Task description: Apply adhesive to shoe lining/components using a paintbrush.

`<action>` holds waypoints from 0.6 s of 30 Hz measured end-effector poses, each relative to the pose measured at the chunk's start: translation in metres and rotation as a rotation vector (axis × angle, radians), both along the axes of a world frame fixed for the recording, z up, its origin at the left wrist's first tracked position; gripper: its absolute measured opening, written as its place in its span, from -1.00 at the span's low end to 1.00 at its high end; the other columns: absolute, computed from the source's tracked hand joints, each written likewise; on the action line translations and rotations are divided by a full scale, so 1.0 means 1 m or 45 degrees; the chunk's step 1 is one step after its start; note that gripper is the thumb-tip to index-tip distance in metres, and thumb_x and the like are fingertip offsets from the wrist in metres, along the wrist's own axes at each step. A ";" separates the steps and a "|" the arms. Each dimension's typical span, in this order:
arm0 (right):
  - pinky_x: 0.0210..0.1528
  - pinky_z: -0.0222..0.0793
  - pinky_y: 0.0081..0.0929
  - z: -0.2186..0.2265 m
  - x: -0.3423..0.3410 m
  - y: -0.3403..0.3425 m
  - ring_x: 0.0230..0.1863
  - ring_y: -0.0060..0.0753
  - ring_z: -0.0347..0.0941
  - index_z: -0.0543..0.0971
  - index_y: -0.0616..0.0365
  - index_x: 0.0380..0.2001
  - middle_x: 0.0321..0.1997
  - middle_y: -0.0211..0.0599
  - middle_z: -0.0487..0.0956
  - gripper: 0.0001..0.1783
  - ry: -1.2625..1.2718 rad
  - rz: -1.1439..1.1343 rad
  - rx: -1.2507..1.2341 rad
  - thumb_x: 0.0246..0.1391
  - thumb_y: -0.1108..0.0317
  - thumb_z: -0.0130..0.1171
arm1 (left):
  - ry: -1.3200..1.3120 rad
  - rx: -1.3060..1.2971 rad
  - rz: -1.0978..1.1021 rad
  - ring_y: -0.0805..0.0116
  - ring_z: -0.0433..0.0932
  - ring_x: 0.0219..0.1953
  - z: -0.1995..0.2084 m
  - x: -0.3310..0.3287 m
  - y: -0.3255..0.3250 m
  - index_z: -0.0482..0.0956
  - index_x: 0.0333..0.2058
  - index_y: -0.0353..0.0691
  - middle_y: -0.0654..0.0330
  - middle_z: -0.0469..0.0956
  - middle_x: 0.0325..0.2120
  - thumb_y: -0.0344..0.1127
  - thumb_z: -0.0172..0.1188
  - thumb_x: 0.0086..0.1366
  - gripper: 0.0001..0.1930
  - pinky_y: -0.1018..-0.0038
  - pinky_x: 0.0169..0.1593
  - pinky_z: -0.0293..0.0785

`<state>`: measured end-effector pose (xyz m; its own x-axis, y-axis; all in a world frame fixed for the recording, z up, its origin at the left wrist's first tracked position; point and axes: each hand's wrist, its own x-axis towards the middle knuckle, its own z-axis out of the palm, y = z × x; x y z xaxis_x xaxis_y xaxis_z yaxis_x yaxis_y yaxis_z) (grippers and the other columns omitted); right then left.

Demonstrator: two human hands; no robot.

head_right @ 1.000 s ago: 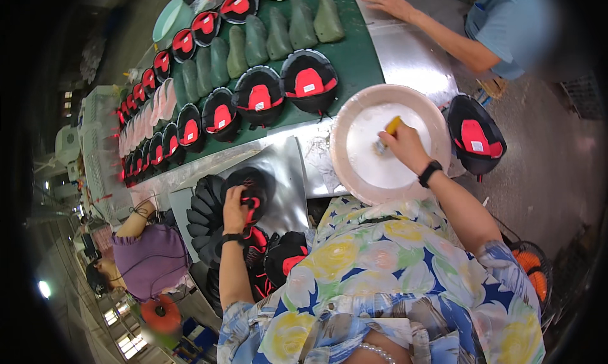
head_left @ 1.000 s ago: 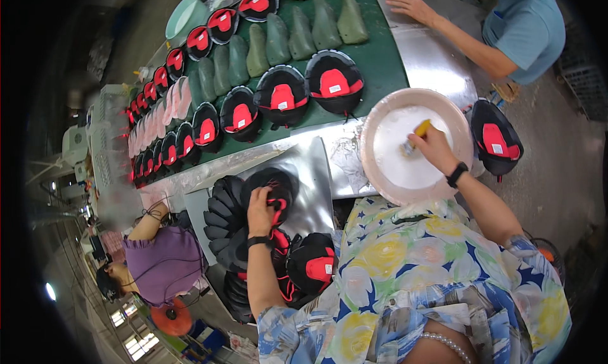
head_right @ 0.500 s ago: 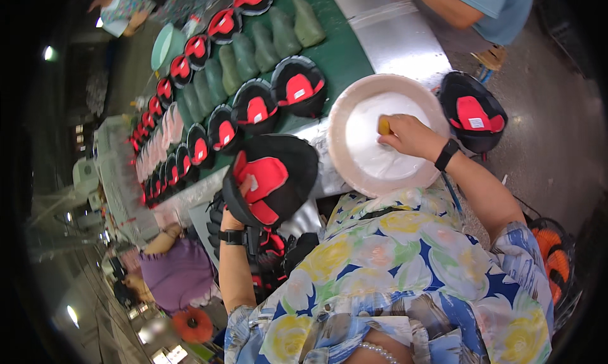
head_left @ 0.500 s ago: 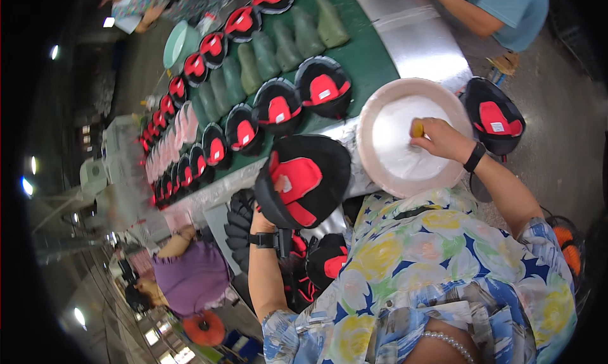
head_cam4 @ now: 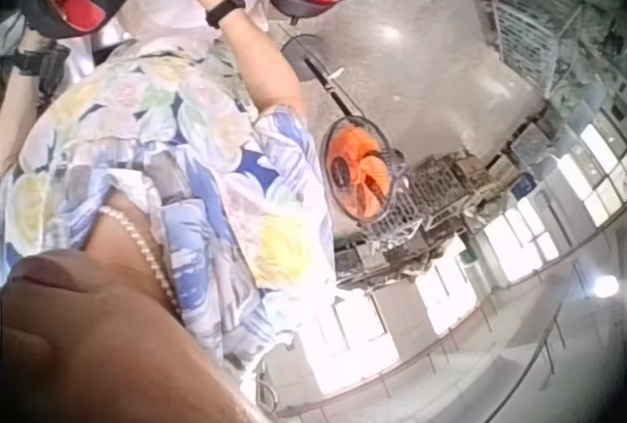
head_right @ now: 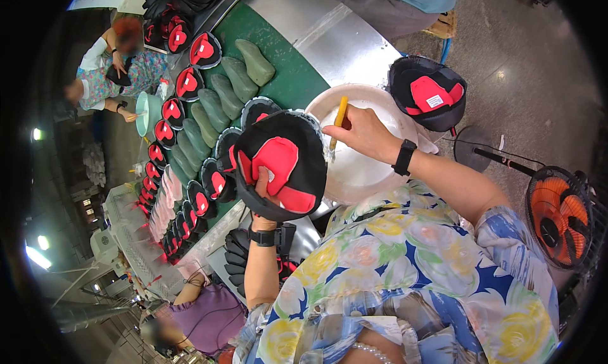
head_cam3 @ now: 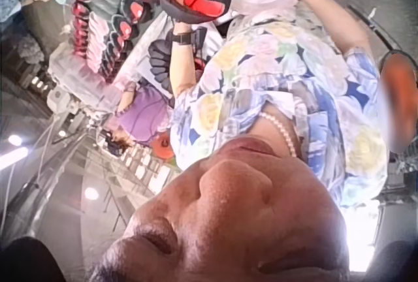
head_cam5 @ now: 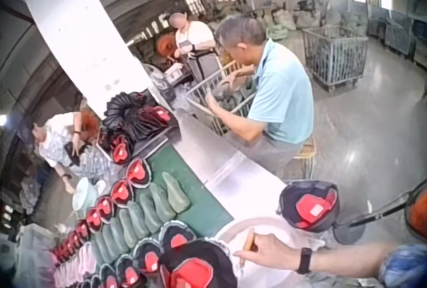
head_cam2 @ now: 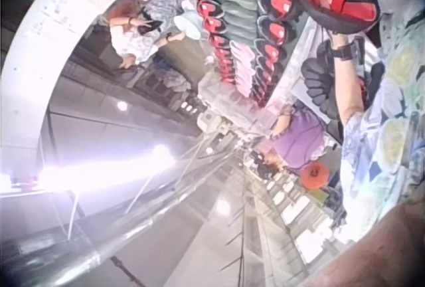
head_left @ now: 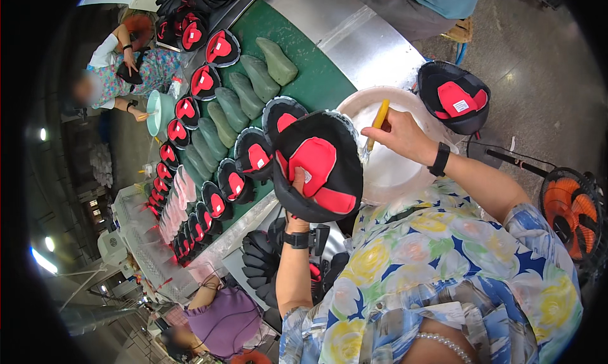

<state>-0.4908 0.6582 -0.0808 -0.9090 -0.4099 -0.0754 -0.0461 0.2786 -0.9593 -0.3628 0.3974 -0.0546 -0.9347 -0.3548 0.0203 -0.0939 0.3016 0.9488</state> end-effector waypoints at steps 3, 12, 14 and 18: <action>-0.42 0.46 -0.44 -0.005 0.009 0.000 -0.51 -0.36 0.58 0.54 0.33 -0.38 -0.51 -0.20 0.62 -0.53 -0.293 -0.087 -0.087 0.09 0.05 0.37 | -0.038 -0.488 0.109 0.11 0.29 0.33 -0.004 -0.004 0.005 0.22 0.37 -0.29 -0.10 0.29 0.31 -0.23 0.18 0.43 -0.38 0.28 0.39 0.12; -0.50 0.44 -0.63 0.000 0.027 -0.001 -0.52 -0.60 0.53 0.56 0.33 -0.29 -0.44 -0.29 0.63 -0.60 -0.593 -0.001 -0.158 0.14 0.13 0.36 | 0.120 0.898 0.071 0.15 0.40 0.28 -0.023 0.005 0.015 0.21 0.36 -0.31 -0.01 0.30 0.32 0.09 -0.03 0.41 -0.28 0.22 0.34 0.35; -0.51 0.44 -0.64 0.005 0.030 -0.001 -0.52 -0.61 0.52 0.56 0.32 -0.27 -0.44 -0.29 0.64 -0.62 -0.661 0.039 -0.238 0.16 0.16 0.35 | 0.198 0.806 0.085 0.14 0.41 0.27 -0.042 0.007 0.000 0.20 0.37 -0.31 0.00 0.32 0.30 0.07 -0.07 0.43 -0.30 0.23 0.34 0.33; -0.49 0.44 -0.59 0.008 0.020 0.012 -0.52 -0.55 0.55 0.57 0.35 -0.28 -0.44 -0.25 0.64 -0.59 -0.631 0.017 -0.358 0.15 0.14 0.35 | -0.037 0.094 0.209 0.14 0.41 0.27 -0.014 -0.009 0.011 0.25 0.34 -0.30 0.05 0.36 0.28 -0.03 -0.16 0.50 -0.41 0.26 0.36 0.30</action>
<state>-0.4706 0.6698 -0.0728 -0.7873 -0.4872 -0.3778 0.4267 0.0117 -0.9043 -0.3714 0.4081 -0.0685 -0.8638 -0.5024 -0.0377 -0.1639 0.2094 0.9640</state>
